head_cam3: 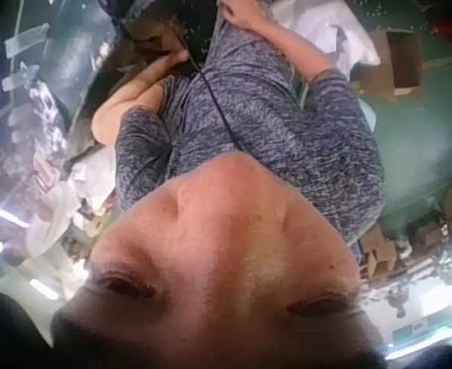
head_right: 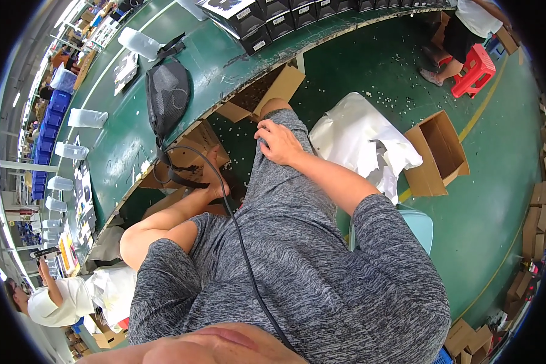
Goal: The person packages wireless mouse products into cardboard retail boxes by hand, placing a mouse, a user manual, and a plastic insert into each box.
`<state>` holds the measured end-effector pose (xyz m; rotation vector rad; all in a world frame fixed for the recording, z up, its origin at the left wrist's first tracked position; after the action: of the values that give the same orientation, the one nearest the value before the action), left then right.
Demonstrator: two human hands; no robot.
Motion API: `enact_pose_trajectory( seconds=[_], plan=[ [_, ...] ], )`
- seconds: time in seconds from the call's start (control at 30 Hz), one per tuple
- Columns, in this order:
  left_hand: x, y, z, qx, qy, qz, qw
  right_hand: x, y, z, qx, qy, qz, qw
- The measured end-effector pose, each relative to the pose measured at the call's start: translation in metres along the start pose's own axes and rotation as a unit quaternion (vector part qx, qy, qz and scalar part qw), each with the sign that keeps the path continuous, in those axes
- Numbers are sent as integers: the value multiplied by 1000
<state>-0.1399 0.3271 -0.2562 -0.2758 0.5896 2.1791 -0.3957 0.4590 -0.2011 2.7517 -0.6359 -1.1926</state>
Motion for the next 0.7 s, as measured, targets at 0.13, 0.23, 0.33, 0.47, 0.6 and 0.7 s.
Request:
enact_pose_trajectory(
  seconds=[0.13,0.23,0.33,0.47,0.6,0.7],
  plan=[
    [-20,-2,-9,107,49,-51,992,-3,-1,1,6,-4,-6,1000],
    [-11,-3,-23,42,93,-35,994,-2,1,0,5,-8,0,1000],
    [-4,-5,-28,44,69,-36,996,-2,-2,2,-2,-3,0,1000],
    [-3,-10,-24,36,29,-14,999,-3,1,1,1,-7,-13,1000],
    [-11,-13,-12,32,-6,-16,999,2,5,-1,6,-10,-11,1000],
    [-16,2,11,45,-66,-66,995,0,3,6,18,-11,-2,1000]
  ],
)
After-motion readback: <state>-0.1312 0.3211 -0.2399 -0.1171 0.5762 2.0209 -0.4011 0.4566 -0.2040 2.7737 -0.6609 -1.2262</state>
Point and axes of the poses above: each hand's wrist, its own y-axis towards the middle knuckle, its own x-axis out of the palm, z = x × y, the point moved 3 cm from there along y, towards the middle knuckle, and after that the axes turned 14 degrees about x, right-handed, at the moved point
